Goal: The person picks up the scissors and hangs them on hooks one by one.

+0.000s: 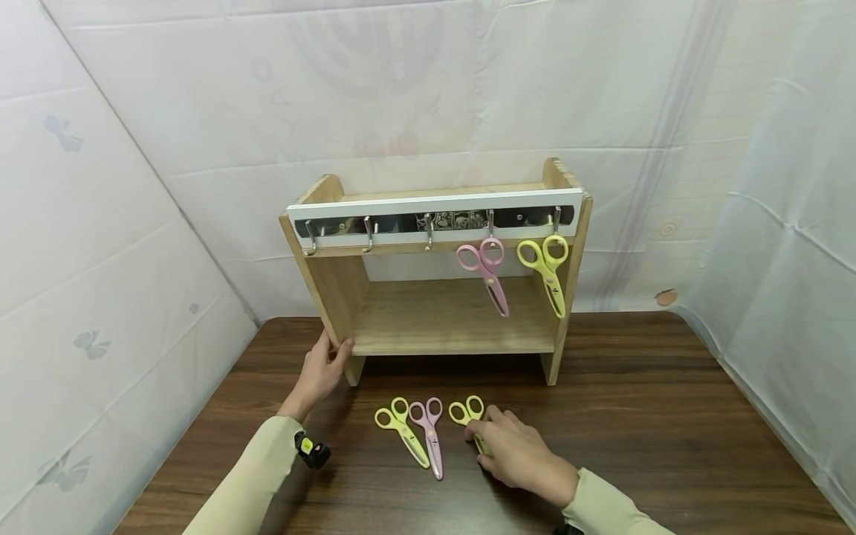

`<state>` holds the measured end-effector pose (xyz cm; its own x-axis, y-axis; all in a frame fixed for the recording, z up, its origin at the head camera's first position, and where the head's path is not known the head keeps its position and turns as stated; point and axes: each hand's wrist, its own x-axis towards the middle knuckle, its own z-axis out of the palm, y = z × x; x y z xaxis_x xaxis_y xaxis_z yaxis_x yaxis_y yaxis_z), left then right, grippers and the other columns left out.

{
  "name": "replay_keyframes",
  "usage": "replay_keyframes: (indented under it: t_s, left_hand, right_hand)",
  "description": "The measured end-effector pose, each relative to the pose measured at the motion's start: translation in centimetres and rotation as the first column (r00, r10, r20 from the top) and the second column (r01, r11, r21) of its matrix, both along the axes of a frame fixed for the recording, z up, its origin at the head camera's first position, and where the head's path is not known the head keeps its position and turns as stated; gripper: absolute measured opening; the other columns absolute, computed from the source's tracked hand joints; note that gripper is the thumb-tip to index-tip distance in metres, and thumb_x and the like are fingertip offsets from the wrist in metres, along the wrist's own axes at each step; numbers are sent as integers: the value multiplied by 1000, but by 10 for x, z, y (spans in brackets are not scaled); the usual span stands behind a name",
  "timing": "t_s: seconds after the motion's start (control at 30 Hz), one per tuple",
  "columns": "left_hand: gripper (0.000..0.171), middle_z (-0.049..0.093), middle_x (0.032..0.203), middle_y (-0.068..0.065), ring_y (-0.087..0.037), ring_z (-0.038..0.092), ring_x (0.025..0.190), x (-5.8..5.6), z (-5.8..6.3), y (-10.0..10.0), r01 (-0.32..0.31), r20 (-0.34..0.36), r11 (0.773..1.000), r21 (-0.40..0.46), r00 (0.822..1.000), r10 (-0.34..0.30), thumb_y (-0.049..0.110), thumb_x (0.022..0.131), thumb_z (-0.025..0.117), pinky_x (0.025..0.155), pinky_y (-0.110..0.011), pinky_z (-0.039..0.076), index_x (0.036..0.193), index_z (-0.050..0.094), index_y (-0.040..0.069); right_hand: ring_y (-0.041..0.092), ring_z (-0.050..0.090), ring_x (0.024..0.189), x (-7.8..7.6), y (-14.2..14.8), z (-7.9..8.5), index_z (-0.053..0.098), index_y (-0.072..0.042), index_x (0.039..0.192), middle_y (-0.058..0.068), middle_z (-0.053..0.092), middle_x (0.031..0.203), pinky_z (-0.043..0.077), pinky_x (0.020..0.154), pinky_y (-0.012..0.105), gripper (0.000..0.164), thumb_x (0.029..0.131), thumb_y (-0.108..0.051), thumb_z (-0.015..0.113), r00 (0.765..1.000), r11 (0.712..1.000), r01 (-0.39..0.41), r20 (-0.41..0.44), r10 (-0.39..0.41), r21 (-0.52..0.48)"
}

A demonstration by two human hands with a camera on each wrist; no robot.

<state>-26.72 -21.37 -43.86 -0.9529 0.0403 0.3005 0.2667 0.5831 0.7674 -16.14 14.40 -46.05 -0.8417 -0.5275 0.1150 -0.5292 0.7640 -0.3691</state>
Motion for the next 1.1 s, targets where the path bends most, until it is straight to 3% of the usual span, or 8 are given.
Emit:
replay_keyframes:
  t_s: [0.3, 0.57, 0.77, 0.93, 1.1]
  left_hand:
    - [50, 57, 139, -29, -44, 63, 120, -1, 0, -1, 6, -1, 1000, 6, 1000, -6, 25, 111, 50, 87, -54, 60, 156, 36, 8]
    - [51, 57, 139, -29, -44, 62, 121, -1, -1, -1, 7, -1, 1000, 6, 1000, -7, 25, 111, 50, 88, -54, 59, 156, 36, 7]
    - [51, 57, 139, -29, -44, 62, 120, -2, -1, -1, 1, 0, 1000, -1, 1000, -1, 25, 111, 50, 87, -55, 59, 157, 35, 8]
    - [51, 58, 139, -28, -43, 63, 120, -1, 0, 0, -6, 11, 1000, -3, 1000, 6, 25, 111, 50, 88, -55, 59, 157, 35, 9]
    - [50, 58, 138, -29, -44, 63, 119, -2, 0, 1, -10, 12, 1000, -5, 1000, 10, 25, 111, 50, 88, -55, 59, 156, 36, 8]
  right_hand:
    - [11, 55, 78, -3, 22, -3, 64, -24, 120, -7, 55, 94, 42, 52, 28, 47, 83, -4, 84, 997, 1000, 3, -74, -5, -16]
    - [6, 53, 74, -6, 33, -6, 64, -22, 116, -8, 57, 90, 42, 53, 27, 45, 83, 1, 83, 992, 998, 3, -123, -10, -59]
    - [7, 51, 71, -6, 32, -8, 65, -24, 116, -7, 56, 87, 40, 51, 26, 45, 84, 3, 81, 992, 997, 35, -116, -43, -73]
    - [9, 50, 67, -7, 30, -11, 65, -23, 116, -6, 54, 82, 40, 49, 27, 50, 80, 7, 80, 985, 992, 97, -132, -107, -78]
    - [5, 50, 65, -11, 31, -9, 68, -18, 110, -7, 54, 80, 41, 51, 25, 47, 76, 12, 79, 985, 990, 92, -138, -107, -110]
